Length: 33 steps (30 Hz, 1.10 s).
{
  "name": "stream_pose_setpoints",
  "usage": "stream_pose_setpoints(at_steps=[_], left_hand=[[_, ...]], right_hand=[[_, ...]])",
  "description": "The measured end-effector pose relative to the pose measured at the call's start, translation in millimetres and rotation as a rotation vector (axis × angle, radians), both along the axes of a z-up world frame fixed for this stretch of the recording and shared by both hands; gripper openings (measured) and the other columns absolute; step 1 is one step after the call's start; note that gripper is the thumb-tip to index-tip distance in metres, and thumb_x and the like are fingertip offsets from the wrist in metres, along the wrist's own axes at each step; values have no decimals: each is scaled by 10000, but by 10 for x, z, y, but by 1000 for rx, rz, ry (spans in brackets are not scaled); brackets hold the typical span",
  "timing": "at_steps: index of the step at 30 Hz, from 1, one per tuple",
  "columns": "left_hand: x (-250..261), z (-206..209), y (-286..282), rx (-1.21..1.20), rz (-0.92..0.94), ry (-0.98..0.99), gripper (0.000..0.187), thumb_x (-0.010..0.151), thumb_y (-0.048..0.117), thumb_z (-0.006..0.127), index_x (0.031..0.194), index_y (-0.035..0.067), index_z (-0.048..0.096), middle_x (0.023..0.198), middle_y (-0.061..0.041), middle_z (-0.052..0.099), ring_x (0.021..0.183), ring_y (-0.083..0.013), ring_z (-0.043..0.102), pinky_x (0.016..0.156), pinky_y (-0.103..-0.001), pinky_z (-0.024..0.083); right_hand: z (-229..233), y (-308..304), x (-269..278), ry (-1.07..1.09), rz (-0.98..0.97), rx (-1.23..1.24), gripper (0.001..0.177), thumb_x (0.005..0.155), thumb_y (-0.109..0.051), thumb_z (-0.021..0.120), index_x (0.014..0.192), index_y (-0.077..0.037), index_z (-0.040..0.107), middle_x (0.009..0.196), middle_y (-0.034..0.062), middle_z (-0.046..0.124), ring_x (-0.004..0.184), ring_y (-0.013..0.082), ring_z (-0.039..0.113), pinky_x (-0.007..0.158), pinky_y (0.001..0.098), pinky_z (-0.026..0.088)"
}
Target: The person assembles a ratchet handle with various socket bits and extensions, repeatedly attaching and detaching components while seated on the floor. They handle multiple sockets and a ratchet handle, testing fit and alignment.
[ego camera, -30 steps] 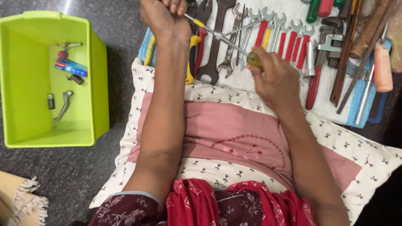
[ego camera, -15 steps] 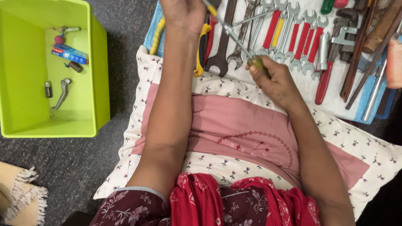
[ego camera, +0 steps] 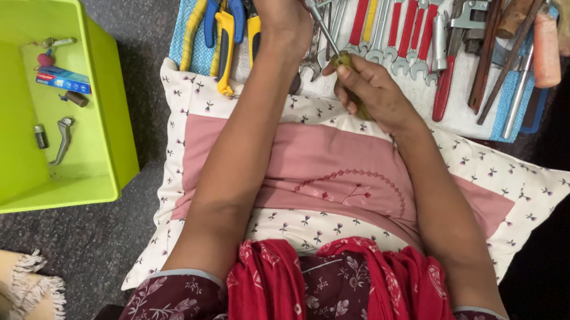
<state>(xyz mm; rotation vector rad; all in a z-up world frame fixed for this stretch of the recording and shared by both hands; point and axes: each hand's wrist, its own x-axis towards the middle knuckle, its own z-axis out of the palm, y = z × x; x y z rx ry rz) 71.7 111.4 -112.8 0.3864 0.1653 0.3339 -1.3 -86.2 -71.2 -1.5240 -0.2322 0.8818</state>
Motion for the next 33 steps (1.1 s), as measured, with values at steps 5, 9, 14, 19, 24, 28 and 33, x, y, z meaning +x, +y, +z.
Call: stream_pose_setpoints(at_steps=[5,9,14,19,24,28,33], left_hand=[[-41,65,-162,15,76,130,420,1065,293,372,713,74,433,557,-34,420,451,-144,386,438,-316,322],[-27,49,-104,23,83,142,388,1060,262,380,704,111,398,538,4,352,426,-122,333,384,-292,248],[-37,2,2,28,34,97,376,1056,210,384,700,91,404,564,-8,345,434,-129,299,403,-311,239],[-32,94,66,-120,-214,-84,494,1088,382,345,697,90,422,556,-7,346,433,-122,295,403,-303,225],[-121,283,86,-175,-357,-234,554,1088,482,322,765,59,475,601,-54,413,473,-142,334,415,-280,258],[-118,436,47,-42,-348,-269,504,1106,464,329,964,35,552,834,-133,611,703,-225,572,632,-350,483],[-124,495,-10,302,-533,-213,442,1082,326,433,1348,-6,554,1257,-186,718,1124,-261,721,1051,-395,571]], right_hand=[[-63,102,-62,-683,-82,-271,415,1136,-394,580,1271,-2,605,831,-5,609,719,57,587,643,227,490],[-41,120,-78,-604,-59,-397,386,1107,-385,569,1226,-20,607,713,23,530,616,99,498,569,267,411],[-31,118,4,-70,-10,-47,390,1101,-422,530,1161,-45,606,741,-40,524,584,45,470,526,201,390],[-12,28,2,147,3,170,407,1084,-436,539,1146,-37,588,735,-21,518,542,54,479,461,196,385],[39,-44,-24,398,-20,318,456,1062,-470,543,1116,-19,594,693,-12,492,487,69,458,435,201,390],[85,-72,-4,374,-75,341,477,1064,-490,539,1118,-19,594,685,-12,481,491,68,441,444,202,379],[139,-202,94,187,-178,310,484,1069,-507,549,1122,-28,592,704,-17,470,498,59,416,463,207,356]])
